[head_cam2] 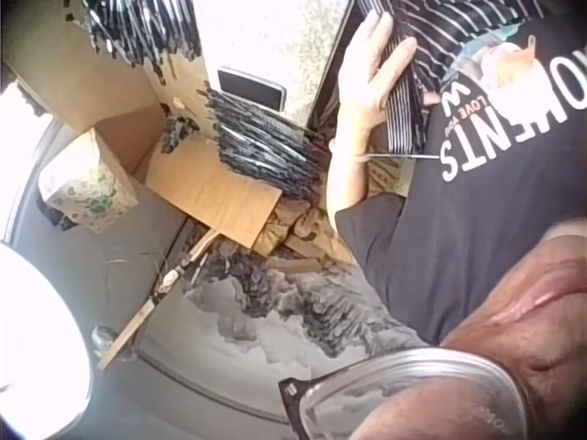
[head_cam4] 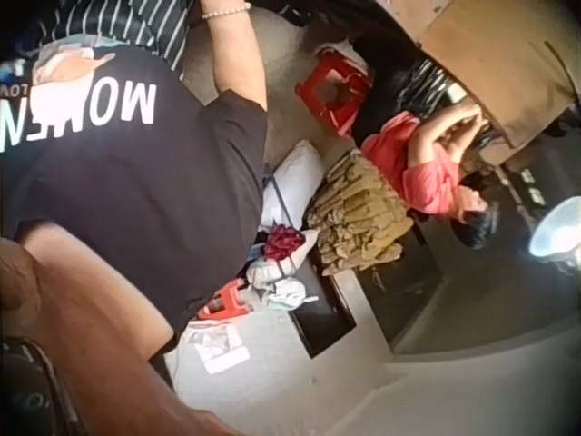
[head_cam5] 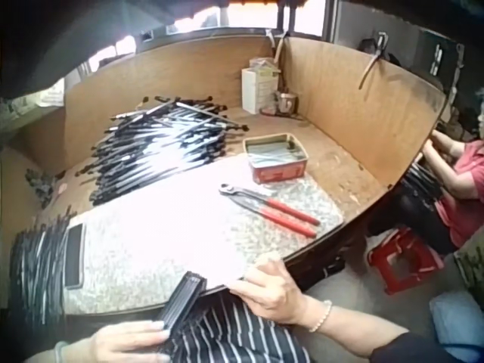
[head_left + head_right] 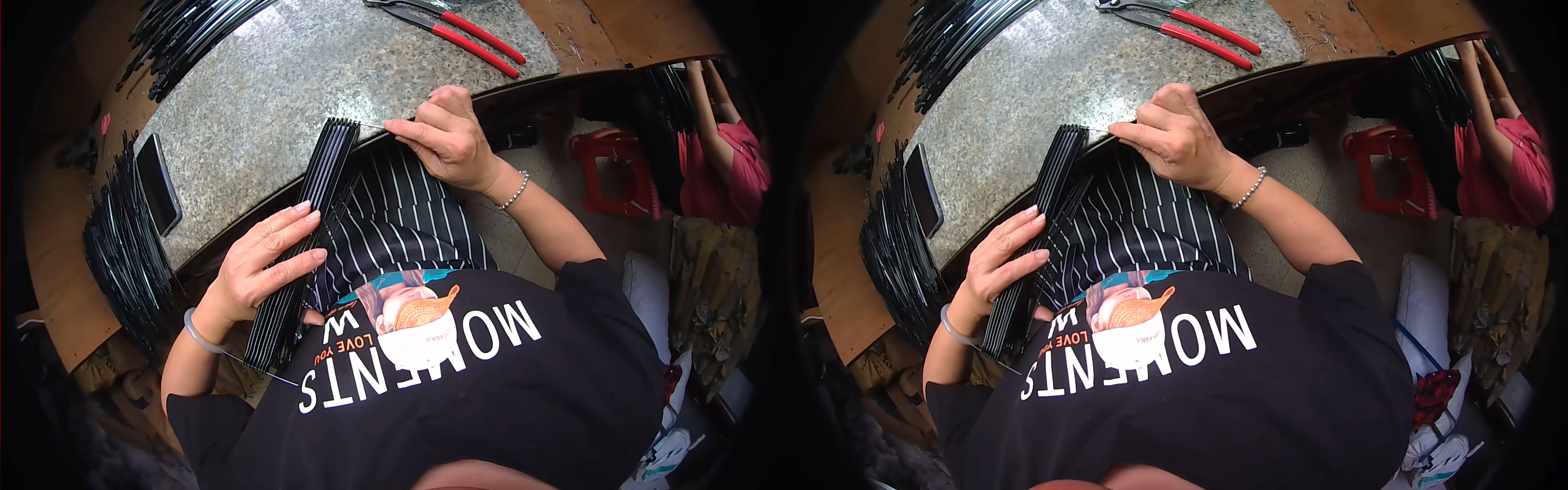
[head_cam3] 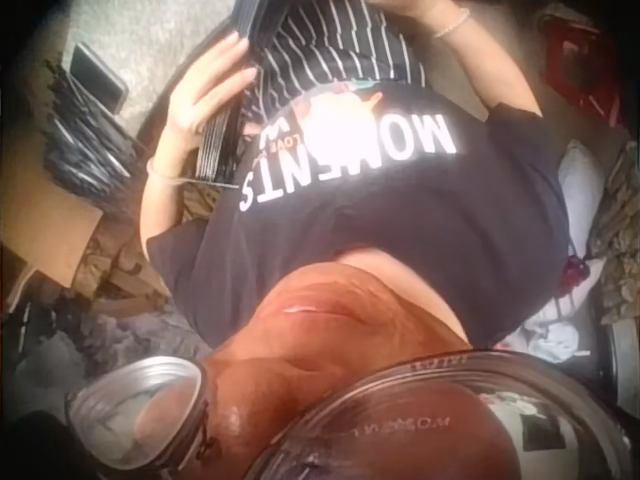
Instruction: The person assembles umbrella frames by threading ribs onto a wire, fastening them to an umbrella shaft mechanism, and cutting the wire with pliers. The person also bundles assembled ribs with a plastic strap and threads additional ribs onto wire.
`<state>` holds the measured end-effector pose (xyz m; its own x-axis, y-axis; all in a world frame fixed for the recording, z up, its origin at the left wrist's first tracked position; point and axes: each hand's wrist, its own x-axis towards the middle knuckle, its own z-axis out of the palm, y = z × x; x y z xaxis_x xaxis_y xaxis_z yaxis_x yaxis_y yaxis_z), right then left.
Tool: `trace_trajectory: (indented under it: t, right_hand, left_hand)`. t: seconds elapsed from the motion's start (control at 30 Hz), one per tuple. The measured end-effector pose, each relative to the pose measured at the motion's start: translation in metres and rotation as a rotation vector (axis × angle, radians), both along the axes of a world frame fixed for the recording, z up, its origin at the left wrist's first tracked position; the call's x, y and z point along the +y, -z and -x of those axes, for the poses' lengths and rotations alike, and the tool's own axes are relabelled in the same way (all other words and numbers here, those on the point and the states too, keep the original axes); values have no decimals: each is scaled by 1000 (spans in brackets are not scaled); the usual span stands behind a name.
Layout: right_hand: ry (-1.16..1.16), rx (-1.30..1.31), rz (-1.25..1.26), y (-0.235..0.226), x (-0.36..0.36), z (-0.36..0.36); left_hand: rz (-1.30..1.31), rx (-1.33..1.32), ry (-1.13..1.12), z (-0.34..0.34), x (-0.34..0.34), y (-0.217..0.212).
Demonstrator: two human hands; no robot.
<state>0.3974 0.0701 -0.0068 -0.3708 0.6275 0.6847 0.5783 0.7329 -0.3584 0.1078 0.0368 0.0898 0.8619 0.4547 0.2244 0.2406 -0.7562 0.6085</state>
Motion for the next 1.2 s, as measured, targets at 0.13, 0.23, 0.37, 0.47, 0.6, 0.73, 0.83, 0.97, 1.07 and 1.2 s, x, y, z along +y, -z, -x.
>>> trace_trajectory:
  t: [0.13,0.23,0.37,0.47,0.6,0.73,0.83,0.97,1.07,1.2]
  right_hand:
    - [74,7,-22,9,-9,5]
    - [101,5,-39,9,-9,9]
    - [95,9,-53,9,-8,14]
    - [87,23,-43,11,-8,14]
    - [110,-51,-55,13,-10,13]
    - [168,-121,-42,12,-10,19]
    - [173,-146,-40,12,-8,19]
    - [223,-290,3,-10,-15,24]
    - [-53,-126,370,-45,-16,4]
    - [-514,57,577,-99,-6,11]
  left_hand:
    - [13,-43,-11,3,0,4]
    - [14,-49,2,4,0,5]
    - [12,-57,65,8,-1,10]
    - [45,-80,40,6,-3,7]
    - [64,-98,51,4,-5,7]
    - [48,-100,83,2,0,6]
    - [33,-96,92,1,2,5]
    - [-4,-96,105,-1,4,-2]
    - [-54,-84,92,2,12,-16]
    - [223,-373,18,-26,26,-69]
